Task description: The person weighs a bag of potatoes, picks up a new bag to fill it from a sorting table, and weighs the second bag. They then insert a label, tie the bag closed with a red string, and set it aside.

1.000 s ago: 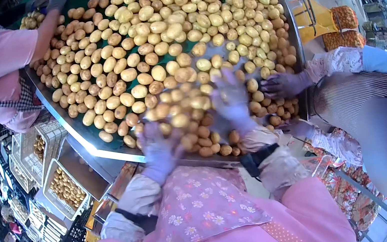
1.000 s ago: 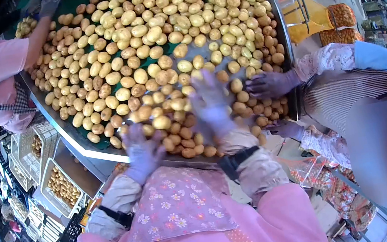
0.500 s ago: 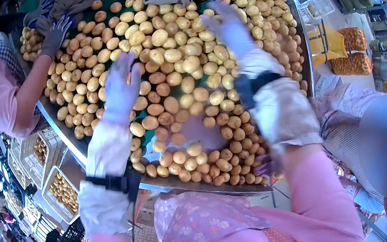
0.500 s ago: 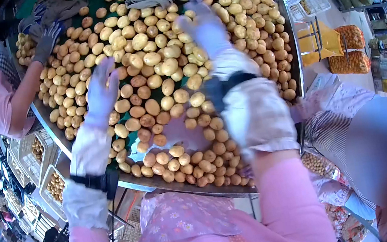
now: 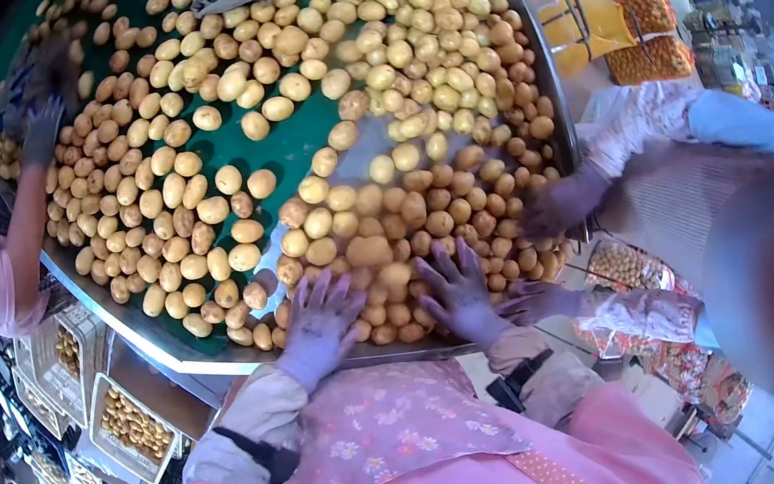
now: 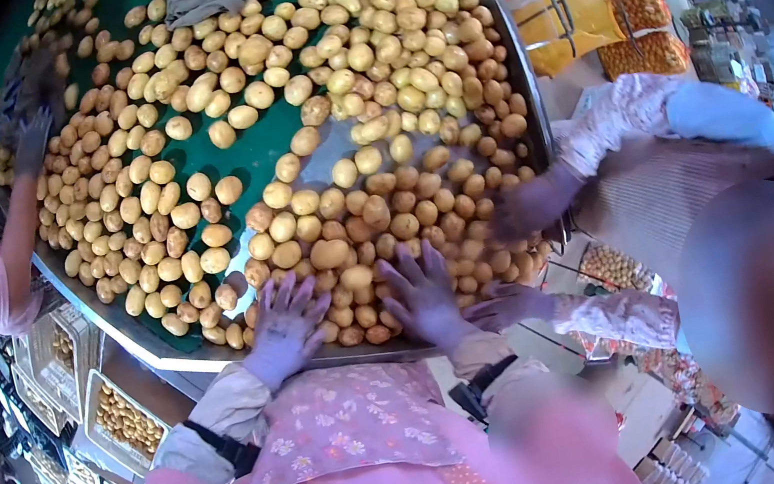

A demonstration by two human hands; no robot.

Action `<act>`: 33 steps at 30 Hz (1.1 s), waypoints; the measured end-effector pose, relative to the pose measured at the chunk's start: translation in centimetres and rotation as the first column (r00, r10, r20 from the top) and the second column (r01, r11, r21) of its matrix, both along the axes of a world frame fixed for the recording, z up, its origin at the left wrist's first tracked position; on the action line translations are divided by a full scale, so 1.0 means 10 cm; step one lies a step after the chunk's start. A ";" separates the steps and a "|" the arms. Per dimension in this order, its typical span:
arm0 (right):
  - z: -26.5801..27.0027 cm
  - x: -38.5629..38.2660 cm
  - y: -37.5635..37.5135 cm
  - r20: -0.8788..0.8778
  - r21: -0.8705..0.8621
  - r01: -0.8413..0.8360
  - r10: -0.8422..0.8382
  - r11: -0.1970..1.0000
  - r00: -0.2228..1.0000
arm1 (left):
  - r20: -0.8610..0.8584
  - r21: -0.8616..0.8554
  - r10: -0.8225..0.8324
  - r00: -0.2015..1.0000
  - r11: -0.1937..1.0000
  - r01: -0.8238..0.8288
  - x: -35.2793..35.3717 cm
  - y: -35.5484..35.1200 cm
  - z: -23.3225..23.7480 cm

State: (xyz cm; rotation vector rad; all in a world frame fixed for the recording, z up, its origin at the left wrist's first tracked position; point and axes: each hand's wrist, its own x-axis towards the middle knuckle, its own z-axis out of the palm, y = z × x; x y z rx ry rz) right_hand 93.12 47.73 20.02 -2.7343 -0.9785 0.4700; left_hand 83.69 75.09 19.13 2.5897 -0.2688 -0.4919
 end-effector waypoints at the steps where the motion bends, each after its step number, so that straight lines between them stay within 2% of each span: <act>1: 0.02 0.02 -0.16 0.005 0.002 0.009 -0.009 1.000 1.000 | -0.005 -0.030 -0.090 0.996 0.995 0.090 -0.10 0.09 -0.01; 3: 0.03 0.04 -0.49 0.090 -0.110 -0.182 0.192 0.977 0.977 | 0.021 0.014 -0.110 0.994 0.994 0.110 -0.28 0.25 -0.01; 4: -0.03 -0.04 -0.49 0.090 -0.109 -0.176 0.186 0.978 0.979 | 0.045 0.055 -0.121 0.992 0.991 0.118 -0.32 0.32 0.05; 5: -0.11 -0.13 -0.42 0.042 -0.081 0.151 -0.148 0.985 0.988 | 0.061 0.070 -0.085 0.994 0.994 0.081 -0.34 0.42 0.12; 6: -0.19 -0.20 -0.31 -0.011 -0.065 0.458 -0.459 0.887 0.888 | 0.065 0.073 -0.084 0.994 0.994 0.079 -0.35 0.52 0.15; 7: -0.26 -0.29 -0.14 -0.029 0.102 0.470 -0.469 0.877 0.882 | 0.036 0.105 0.002 0.999 0.994 -0.006 -0.37 0.62 0.17; 8: -0.24 -0.36 -0.11 -0.033 0.107 0.465 -0.465 0.879 0.885 | 0.007 0.142 0.090 0.996 0.986 -0.090 -0.39 0.71 0.19; 9: -0.19 -0.44 -0.08 0.001 0.183 0.115 -0.117 0.976 0.993 | 0.003 0.150 0.095 0.996 0.984 -0.094 -0.43 0.80 0.21; 10: -0.12 -0.48 -0.03 0.061 0.244 -0.249 0.241 0.937 0.969 | 0.080 0.180 0.014 0.997 0.983 -0.028 -0.46 0.89 0.25; 11: -0.04 -0.31 -0.11 0.071 0.239 -0.335 0.328 0.911 0.942 | 0.155 0.216 -0.071 0.985 0.976 0.036 -0.46 0.96 0.27; 12: -0.10 -0.19 -0.23 -0.112 0.105 -0.251 0.262 0.962 0.959 | 0.155 0.222 -0.068 0.986 0.974 0.033 -0.39 1.01 0.35; 14: -0.26 0.16 -0.48 0.019 -0.045 -0.087 0.088 0.995 0.996 | -0.135 0.201 0.156 0.978 0.971 -0.127 -0.24 1.06 0.50; 15: -0.32 0.27 -0.43 0.022 -0.043 -0.096 0.097 0.994 0.995 | 0.174 0.247 0.248 0.953 0.926 -0.286 -0.39 1.13 0.24; 16: -0.37 0.34 -0.33 0.092 0.033 0.121 -0.123 0.992 0.988 | 0.173 0.247 0.257 0.951 0.923 -0.295 -0.25 1.09 0.29; 17: -0.40 0.34 -0.23 0.141 0.122 0.329 -0.345 0.936 0.928 | 0.379 0.143 0.275 0.884 0.926 -0.350 -0.04 1.03 0.29; 18: -0.34 0.28 0.01 0.141 0.123 0.324 -0.340 0.938 0.930 | 0.566 0.030 0.296 0.769 0.925 -0.378 0.22 0.96 0.32; 20: -0.07 0.17 0.53 0.149 0.150 -0.012 -0.011 0.989 0.989 | 0.531 -0.080 0.350 0.772 0.927 -0.366 0.68 0.78 0.37; 21: -0.02 0.23 0.56 0.152 0.145 -0.012 -0.011 0.989 0.988 | 0.498 -0.045 0.349 0.794 0.924 -0.379 0.87 0.74 0.25; 22: 0.00 0.31 0.58 0.003 0.255 -0.102 0.104 0.962 0.995 | 0.466 -0.011 0.348 0.814 0.922 -0.388 1.01 0.68 0.07; 23: 0.01 0.45 0.60 -0.129 0.373 -0.176 0.239 0.911 0.962 | 0.243 0.133 0.347 0.906 0.913 -0.385 1.11 0.60 -0.06; 24: -0.01 0.67 0.59 -0.387 0.496 0.139 0.075 0.857 0.919 | 0.218 0.234 0.360 0.907 0.883 -0.407 1.17 0.45 -0.10; 25: -0.05 0.98 0.57 -0.641 0.508 0.463 -0.040 0.727 0.766 | 0.151 0.289 0.379 0.913 0.866 -0.408 1.19 0.30 -0.16; 26: 0.06 1.52 0.70 -0.053 0.214 0.096 -0.087 0.972 0.995 | 0.084 0.347 0.391 0.917 0.851 -0.394 1.20 0.18 -0.24; 27: 0.26 1.93 0.87 -0.075 0.562 0.244 -0.245 0.790 0.967 | 0.031 0.231 0.393 0.919 0.892 -0.389 1.16 0.08 -0.29; 28: 0.34 2.47 1.04 0.046 0.641 0.135 -0.213 0.756 0.976 | -0.023 0.116 0.392 0.919 0.915 -0.388 1.11 0.00 -0.33; 29: 0.15 2.94 1.10 0.220 0.642 0.054 -0.250 0.765 0.943 | -0.032 0.130 0.396 0.918 0.912 -0.389 1.08 -0.11 -0.34; 30: 0.18 3.17 1.31 0.012 0.661 0.295 -0.402 0.690 0.915 | -0.080 0.100 0.365 0.928 0.929 -0.357 1.04 -0.23 -0.33; 31: -0.15 3.42 1.44 0.387 0.653 0.113 -0.458 0.749 0.800 | -0.126 0.071 0.335 0.934 0.942 -0.328 1.02 -0.26 -0.33; 32: -0.29 3.48 1.58 0.557 0.192 0.170 -0.250 0.967 0.792 | -0.136 0.091 0.345 0.929 0.938 -0.335 1.02 -0.22 -0.34; 33: -0.19 3.18 1.81 0.472 0.100 0.171 -0.198 0.980 0.859 | -0.202 0.030 0.336 0.920 0.941 -0.338 1.02 -0.17 -0.33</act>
